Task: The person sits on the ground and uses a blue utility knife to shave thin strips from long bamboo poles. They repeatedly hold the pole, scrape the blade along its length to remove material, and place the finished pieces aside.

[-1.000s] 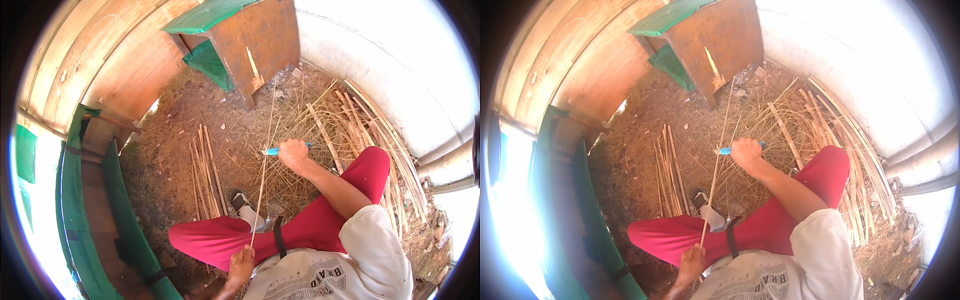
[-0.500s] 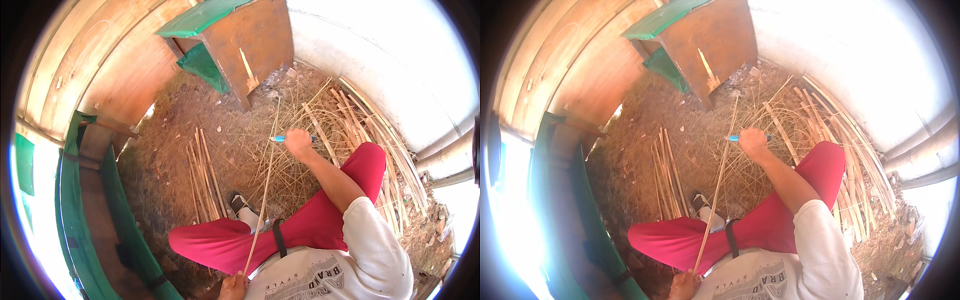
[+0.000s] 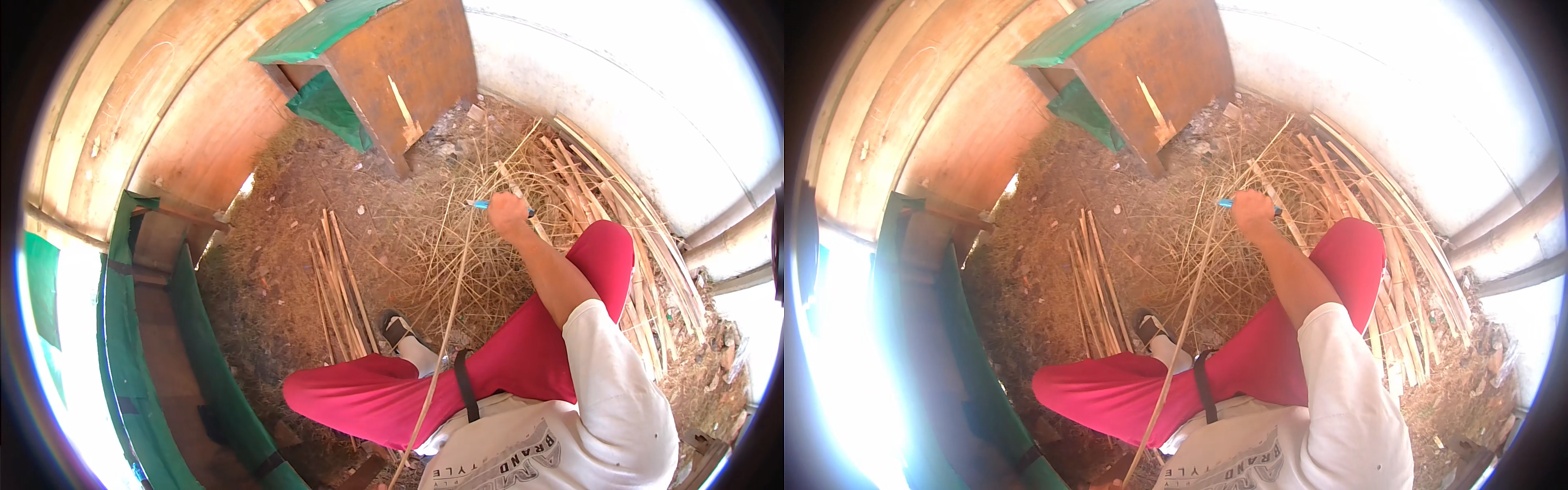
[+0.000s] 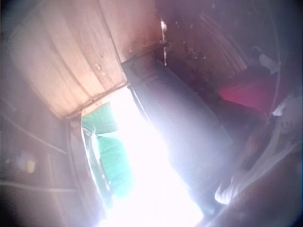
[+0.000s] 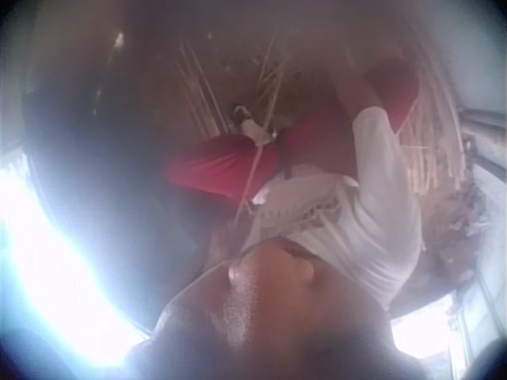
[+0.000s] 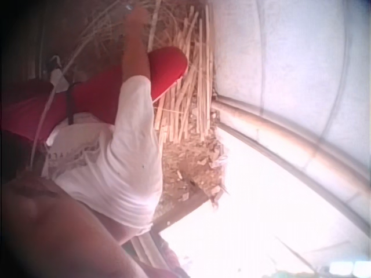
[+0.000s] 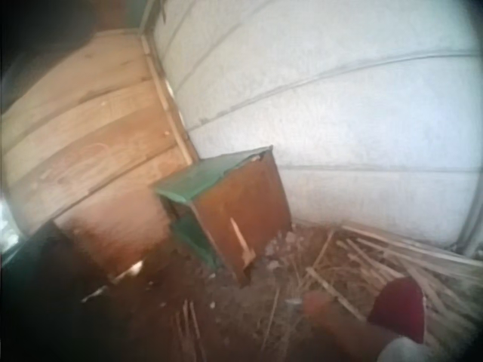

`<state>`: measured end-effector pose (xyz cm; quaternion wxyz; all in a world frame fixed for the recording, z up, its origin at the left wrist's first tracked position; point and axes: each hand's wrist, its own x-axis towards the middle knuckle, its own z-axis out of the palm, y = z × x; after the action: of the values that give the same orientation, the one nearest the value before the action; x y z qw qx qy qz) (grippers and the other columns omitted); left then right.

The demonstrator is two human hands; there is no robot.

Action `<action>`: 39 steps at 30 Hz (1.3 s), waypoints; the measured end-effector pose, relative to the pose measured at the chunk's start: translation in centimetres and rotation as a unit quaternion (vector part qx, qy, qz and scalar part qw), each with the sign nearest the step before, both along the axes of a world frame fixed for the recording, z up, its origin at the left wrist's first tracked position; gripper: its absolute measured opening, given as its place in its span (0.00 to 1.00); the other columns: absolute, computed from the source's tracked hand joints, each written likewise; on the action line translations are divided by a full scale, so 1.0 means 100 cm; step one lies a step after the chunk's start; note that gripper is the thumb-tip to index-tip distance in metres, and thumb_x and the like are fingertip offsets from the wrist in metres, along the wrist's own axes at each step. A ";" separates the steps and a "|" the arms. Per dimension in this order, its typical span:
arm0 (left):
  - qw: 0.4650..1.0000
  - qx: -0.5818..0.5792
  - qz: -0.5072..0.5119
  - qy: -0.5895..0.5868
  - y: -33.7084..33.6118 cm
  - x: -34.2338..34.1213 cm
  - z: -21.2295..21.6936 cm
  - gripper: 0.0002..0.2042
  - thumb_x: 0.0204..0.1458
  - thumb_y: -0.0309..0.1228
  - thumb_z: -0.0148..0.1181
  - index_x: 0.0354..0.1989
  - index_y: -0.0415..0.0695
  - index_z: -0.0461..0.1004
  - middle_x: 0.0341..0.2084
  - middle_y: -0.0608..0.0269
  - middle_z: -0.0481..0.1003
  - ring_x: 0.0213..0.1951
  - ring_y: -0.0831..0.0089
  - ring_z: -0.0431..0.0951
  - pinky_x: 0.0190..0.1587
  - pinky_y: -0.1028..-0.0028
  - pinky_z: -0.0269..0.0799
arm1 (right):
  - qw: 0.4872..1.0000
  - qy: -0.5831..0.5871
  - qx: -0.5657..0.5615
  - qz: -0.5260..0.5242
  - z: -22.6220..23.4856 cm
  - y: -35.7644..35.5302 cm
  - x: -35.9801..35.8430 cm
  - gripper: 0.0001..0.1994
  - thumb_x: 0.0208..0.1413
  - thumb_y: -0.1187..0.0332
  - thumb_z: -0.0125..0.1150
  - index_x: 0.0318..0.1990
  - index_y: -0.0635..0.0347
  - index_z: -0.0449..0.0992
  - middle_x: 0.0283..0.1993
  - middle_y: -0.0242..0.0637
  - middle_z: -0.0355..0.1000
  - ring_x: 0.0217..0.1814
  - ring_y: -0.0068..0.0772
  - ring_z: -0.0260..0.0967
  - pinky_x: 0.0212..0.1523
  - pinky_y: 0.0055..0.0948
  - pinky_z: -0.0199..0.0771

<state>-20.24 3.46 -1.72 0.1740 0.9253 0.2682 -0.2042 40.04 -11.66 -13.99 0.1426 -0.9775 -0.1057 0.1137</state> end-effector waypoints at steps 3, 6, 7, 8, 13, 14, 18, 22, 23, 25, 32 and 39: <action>1.000 0.006 0.004 -0.010 0.004 -0.003 0.002 0.10 0.63 0.31 0.47 0.36 0.41 0.75 0.26 0.53 0.76 0.30 0.55 0.78 0.31 0.58 0.72 | 1.000 0.000 -0.015 -0.011 -0.008 -0.005 0.005 0.11 0.58 0.68 0.54 0.39 0.61 0.82 0.41 0.46 0.79 0.45 0.47 0.79 0.42 0.42 0.81; 1.000 0.011 0.006 -0.019 0.007 -0.007 0.005 0.10 0.63 0.31 0.48 0.36 0.41 0.75 0.26 0.53 0.76 0.30 0.56 0.78 0.31 0.58 0.72 | 1.000 -0.013 -0.015 -0.016 -0.020 -0.005 0.006 0.10 0.58 0.68 0.55 0.39 0.60 0.82 0.41 0.46 0.79 0.45 0.46 0.79 0.42 0.41 0.81; 1.000 0.012 0.006 -0.023 0.007 -0.008 0.006 0.10 0.63 0.31 0.48 0.37 0.41 0.75 0.26 0.53 0.76 0.30 0.56 0.78 0.31 0.58 0.72 | 1.000 -0.010 -0.026 -0.002 -0.023 -0.004 0.005 0.10 0.58 0.68 0.55 0.39 0.60 0.82 0.41 0.45 0.79 0.44 0.46 0.79 0.42 0.40 0.81; 1.000 0.014 0.005 -0.026 0.009 -0.009 0.007 0.10 0.63 0.31 0.48 0.37 0.41 0.76 0.26 0.53 0.77 0.30 0.56 0.78 0.31 0.58 0.72 | 0.999 -0.007 -0.038 0.011 -0.026 -0.002 0.005 0.10 0.58 0.68 0.55 0.39 0.60 0.82 0.41 0.45 0.79 0.44 0.46 0.79 0.41 0.40 0.81; 0.999 0.025 0.014 -0.044 0.012 -0.015 0.012 0.10 0.63 0.32 0.48 0.37 0.41 0.76 0.26 0.53 0.77 0.30 0.56 0.78 0.31 0.58 0.72 | 0.996 -0.002 -0.058 0.064 -0.030 0.011 -0.002 0.09 0.57 0.68 0.56 0.37 0.61 0.82 0.37 0.45 0.79 0.41 0.45 0.80 0.40 0.39 0.81; 0.998 0.027 0.011 -0.047 0.014 -0.016 0.013 0.10 0.63 0.32 0.48 0.37 0.41 0.76 0.26 0.54 0.77 0.30 0.56 0.78 0.31 0.58 0.72 | 0.996 -0.014 -0.053 0.069 -0.033 0.011 -0.002 0.09 0.57 0.68 0.56 0.36 0.61 0.81 0.36 0.46 0.79 0.40 0.45 0.80 0.40 0.39 0.81; 0.998 0.033 0.015 -0.060 0.016 -0.022 0.017 0.10 0.63 0.32 0.48 0.37 0.41 0.76 0.26 0.54 0.77 0.30 0.57 0.78 0.31 0.58 0.72 | 0.994 0.000 -0.080 0.078 -0.032 0.014 -0.005 0.08 0.57 0.70 0.56 0.36 0.63 0.81 0.36 0.45 0.79 0.39 0.43 0.80 0.38 0.38 0.81; 0.997 0.040 0.017 -0.070 0.022 -0.031 0.021 0.10 0.63 0.32 0.49 0.37 0.41 0.76 0.27 0.54 0.77 0.30 0.57 0.78 0.30 0.59 0.72 | 0.996 0.016 -0.078 0.026 -0.036 -0.019 0.017 0.07 0.56 0.72 0.57 0.36 0.64 0.81 0.37 0.45 0.79 0.39 0.43 0.80 0.37 0.37 0.81; 0.996 0.050 0.020 -0.071 0.019 -0.035 0.027 0.10 0.63 0.32 0.49 0.37 0.41 0.76 0.27 0.54 0.77 0.30 0.57 0.78 0.30 0.59 0.72 | 0.998 0.011 -0.055 0.017 -0.040 -0.022 0.020 0.07 0.55 0.72 0.58 0.36 0.64 0.81 0.37 0.45 0.79 0.39 0.44 0.80 0.36 0.37 0.81; 0.995 0.047 0.031 -0.078 0.015 -0.036 0.023 0.10 0.63 0.32 0.49 0.38 0.41 0.76 0.27 0.54 0.77 0.30 0.58 0.78 0.30 0.59 0.72 | 0.999 0.014 -0.043 0.013 -0.035 -0.007 0.009 0.08 0.55 0.69 0.58 0.37 0.63 0.82 0.37 0.47 0.79 0.42 0.45 0.80 0.40 0.39 0.80; 0.989 0.072 0.020 -0.127 0.039 -0.043 0.031 0.11 0.63 0.32 0.49 0.38 0.41 0.76 0.27 0.54 0.78 0.30 0.58 0.78 0.30 0.59 0.72 | 0.970 0.194 0.144 -0.024 -0.004 0.031 0.011 0.15 0.60 0.60 0.58 0.39 0.65 0.81 0.38 0.48 0.79 0.28 0.34 0.74 0.29 0.36 0.75; 0.974 0.096 0.007 -0.206 0.070 -0.074 0.042 0.11 0.64 0.33 0.49 0.38 0.41 0.77 0.27 0.54 0.78 0.29 0.59 0.78 0.30 0.60 0.72 | 0.651 0.392 0.643 -0.095 0.079 0.037 -0.007 0.18 0.65 0.62 0.54 0.56 0.65 0.71 0.48 0.46 0.78 0.15 0.15 0.51 0.18 0.21 0.57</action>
<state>-27.68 10.43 2.43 0.1376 0.9579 0.2514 0.0188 39.38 -7.92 -6.13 0.7737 -0.5100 0.0068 0.3759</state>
